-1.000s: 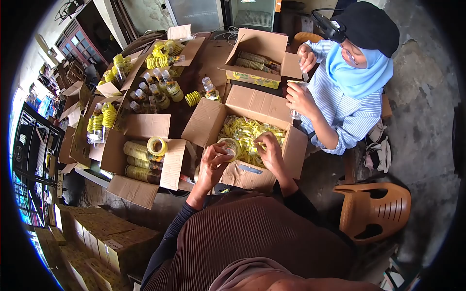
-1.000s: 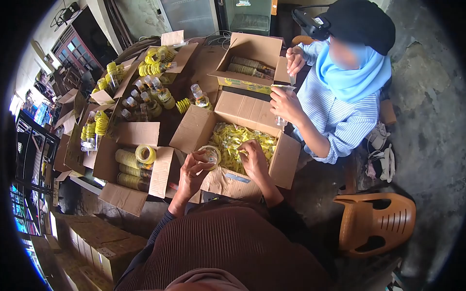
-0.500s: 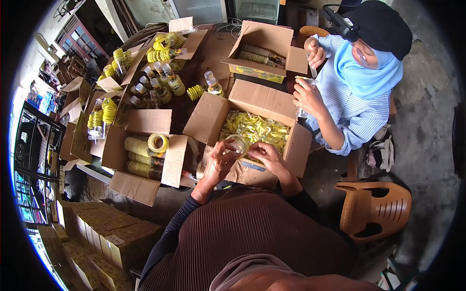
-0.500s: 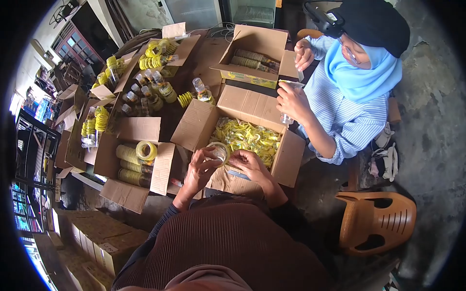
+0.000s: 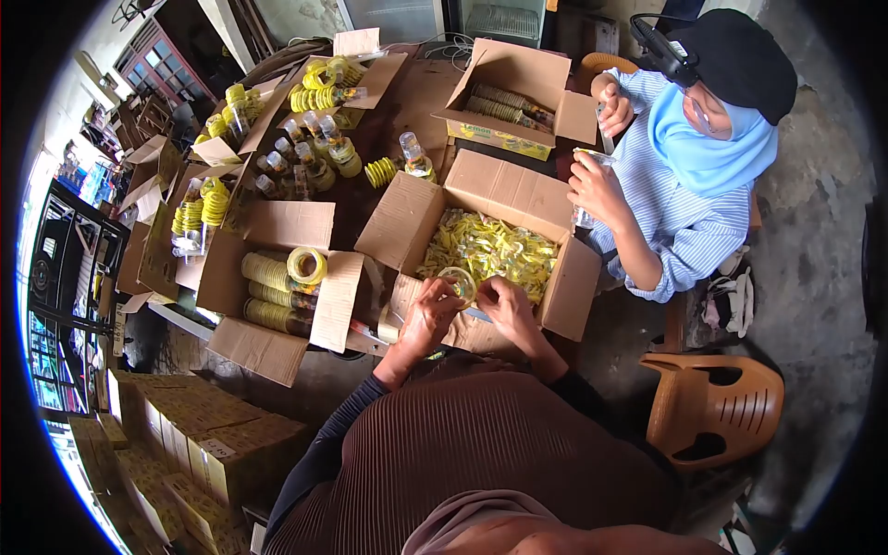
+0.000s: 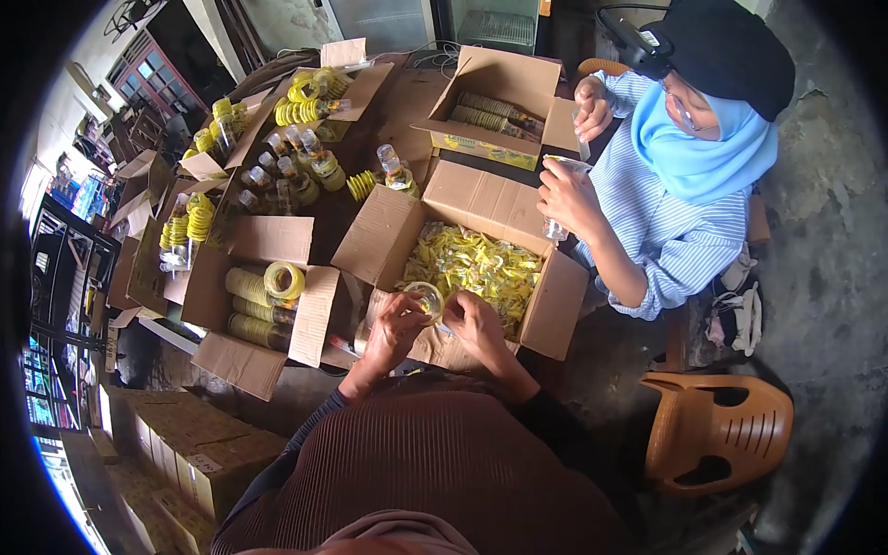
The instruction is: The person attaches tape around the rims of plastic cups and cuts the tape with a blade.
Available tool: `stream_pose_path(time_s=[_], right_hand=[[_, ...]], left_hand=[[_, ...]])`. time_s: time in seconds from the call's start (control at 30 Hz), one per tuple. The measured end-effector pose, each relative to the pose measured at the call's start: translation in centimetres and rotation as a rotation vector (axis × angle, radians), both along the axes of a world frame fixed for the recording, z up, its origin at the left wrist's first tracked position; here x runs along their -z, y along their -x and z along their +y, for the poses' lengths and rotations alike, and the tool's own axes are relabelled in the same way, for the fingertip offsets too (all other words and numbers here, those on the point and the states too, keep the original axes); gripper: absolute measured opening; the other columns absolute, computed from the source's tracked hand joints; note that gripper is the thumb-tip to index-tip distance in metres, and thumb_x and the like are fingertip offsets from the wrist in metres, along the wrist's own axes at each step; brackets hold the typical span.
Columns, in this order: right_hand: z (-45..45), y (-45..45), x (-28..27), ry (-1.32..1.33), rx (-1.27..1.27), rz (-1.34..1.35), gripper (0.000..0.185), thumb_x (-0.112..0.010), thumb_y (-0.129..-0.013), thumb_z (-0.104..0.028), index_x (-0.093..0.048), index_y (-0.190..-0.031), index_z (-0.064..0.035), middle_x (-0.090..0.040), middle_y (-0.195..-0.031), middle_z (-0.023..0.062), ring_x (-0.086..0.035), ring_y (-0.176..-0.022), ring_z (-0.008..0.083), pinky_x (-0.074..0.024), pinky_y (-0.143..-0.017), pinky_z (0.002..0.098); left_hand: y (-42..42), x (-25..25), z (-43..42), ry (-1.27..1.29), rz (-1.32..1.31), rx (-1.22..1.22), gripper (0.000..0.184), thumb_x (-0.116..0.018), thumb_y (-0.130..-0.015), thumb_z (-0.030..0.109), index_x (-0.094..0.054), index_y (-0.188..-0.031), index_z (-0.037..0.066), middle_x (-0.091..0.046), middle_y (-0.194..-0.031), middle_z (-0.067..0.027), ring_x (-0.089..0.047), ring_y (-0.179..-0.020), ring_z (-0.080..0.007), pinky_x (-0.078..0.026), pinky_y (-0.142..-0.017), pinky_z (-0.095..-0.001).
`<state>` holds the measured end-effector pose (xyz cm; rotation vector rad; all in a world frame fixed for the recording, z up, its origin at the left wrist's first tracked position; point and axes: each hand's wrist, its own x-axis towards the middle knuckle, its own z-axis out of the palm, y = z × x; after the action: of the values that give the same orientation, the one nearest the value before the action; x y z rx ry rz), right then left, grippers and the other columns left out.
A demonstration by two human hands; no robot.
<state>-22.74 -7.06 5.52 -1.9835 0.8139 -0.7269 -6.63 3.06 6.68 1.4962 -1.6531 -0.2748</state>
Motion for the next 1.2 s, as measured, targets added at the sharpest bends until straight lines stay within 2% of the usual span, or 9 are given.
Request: stream_pose_path(time_s=[0.1,0.17,0.4,0.5,0.6,0.83,0.9,1.0,1.2], right_hand=[[-1.2,0.2,4.3,0.242,0.09,0.069,0.012,-0.064,-0.081,-0.011,-0.062,-0.086,-0.0007,-0.063,-0.077,0.0161,-0.062,-0.066,0.0296,-0.0487,-0.062,0.0378],[-2.8,1.6,5.4,-0.053,0.199,0.066,0.012,-0.063,-0.082,-0.012,-0.062,-0.087,-0.0015,-0.063,-0.079,0.0161,-0.063,-0.068,0.0291,-0.0489,-0.063,0.0372],[-1.8,2.4,4.4,-0.093,0.046,-0.079,0.013,-0.065,-0.085,-0.008,-0.06,-0.094,-0.0006,-0.063,-0.083,0.0107,-0.064,-0.074,0.0193,-0.0508,-0.067,0.0314],[-0.5,1.7,3.6,-0.171,-0.1,-0.066,0.027,-0.07,-0.084,-0.008,-0.058,-0.107,-0.0018,-0.061,-0.09,0.0075,-0.063,-0.082,0.0161,-0.0528,-0.072,0.0305],[0.6,0.3,1.8,-0.028,-0.212,-0.17,0.049,-0.076,-0.079,-0.007,-0.052,-0.121,-0.002,-0.058,-0.104,0.0097,-0.062,-0.092,0.019,-0.0542,-0.083,0.0313],[0.6,-0.1,0.0,-0.023,-0.251,-0.145,0.041,-0.072,-0.081,-0.004,-0.054,-0.117,-0.0005,-0.06,-0.102,0.0123,-0.065,-0.092,0.0236,-0.0538,-0.079,0.0321],[0.8,0.1,-0.5,-0.049,-0.251,-0.168,0.035,-0.07,-0.082,-0.002,-0.055,-0.114,-0.0004,-0.061,-0.099,0.0126,-0.066,-0.09,0.023,-0.0533,-0.077,0.0327],[0.4,-0.2,-0.7,0.035,-0.287,-0.161,0.03,-0.067,-0.083,0.0,-0.057,-0.111,0.0003,-0.062,-0.098,0.0121,-0.065,-0.087,0.0211,-0.0528,-0.076,0.0321],[0.5,0.0,-1.1,-0.048,-0.154,-0.228,0.023,-0.066,-0.086,-0.001,-0.059,-0.108,0.0003,-0.065,-0.096,0.0109,-0.065,-0.083,0.0169,-0.0521,-0.072,0.0291]], left_hand=[[0.0,0.6,0.3,-0.045,0.183,0.054,0.015,-0.071,-0.072,-0.001,-0.069,-0.087,0.002,-0.059,-0.089,-0.01,-0.06,-0.104,-0.0306,-0.05,-0.086,-0.0389],[0.2,0.2,0.5,-0.034,0.201,0.034,0.017,-0.073,-0.07,-0.002,-0.068,-0.085,0.003,-0.061,-0.089,-0.0091,-0.062,-0.103,-0.0295,-0.05,-0.087,-0.0383],[-1.3,-1.5,0.8,-0.008,0.22,-0.098,0.02,-0.078,-0.067,-0.002,-0.069,-0.083,0.005,-0.062,-0.099,-0.0085,-0.062,-0.104,-0.0243,-0.052,-0.085,-0.0365],[-1.1,-1.6,0.8,-0.005,0.112,-0.124,0.035,-0.079,-0.066,-0.003,-0.065,-0.097,0.004,-0.056,-0.114,-0.0115,-0.058,-0.11,-0.0252,-0.054,-0.088,-0.0362],[-0.7,-1.7,0.6,-0.03,0.334,-0.074,0.068,-0.082,-0.064,-0.003,-0.049,-0.122,0.003,-0.036,-0.136,-0.0122,-0.047,-0.124,-0.026,-0.052,-0.099,-0.037],[-0.7,-3.0,0.8,-0.023,0.392,-0.019,0.086,-0.084,-0.066,0.009,-0.037,-0.138,0.001,-0.037,-0.14,-0.0167,-0.04,-0.131,-0.0304,-0.046,-0.103,-0.0386],[-1.5,-2.6,0.9,-0.035,0.153,-0.042,0.088,-0.085,-0.067,0.017,-0.037,-0.139,-0.002,-0.047,-0.135,-0.0186,-0.046,-0.128,-0.0297,-0.042,-0.103,-0.0379],[-1.8,-1.4,0.7,-0.088,0.277,-0.021,0.079,-0.084,-0.069,0.02,-0.042,-0.132,-0.002,-0.062,-0.114,-0.0179,-0.059,-0.111,-0.0315,-0.044,-0.097,-0.0377],[-1.9,-0.6,0.3,-0.06,0.301,-0.169,0.073,-0.087,-0.067,0.02,-0.041,-0.12,-0.003,-0.061,-0.113,-0.0183,-0.059,-0.106,-0.0328,-0.046,-0.09,-0.04]])
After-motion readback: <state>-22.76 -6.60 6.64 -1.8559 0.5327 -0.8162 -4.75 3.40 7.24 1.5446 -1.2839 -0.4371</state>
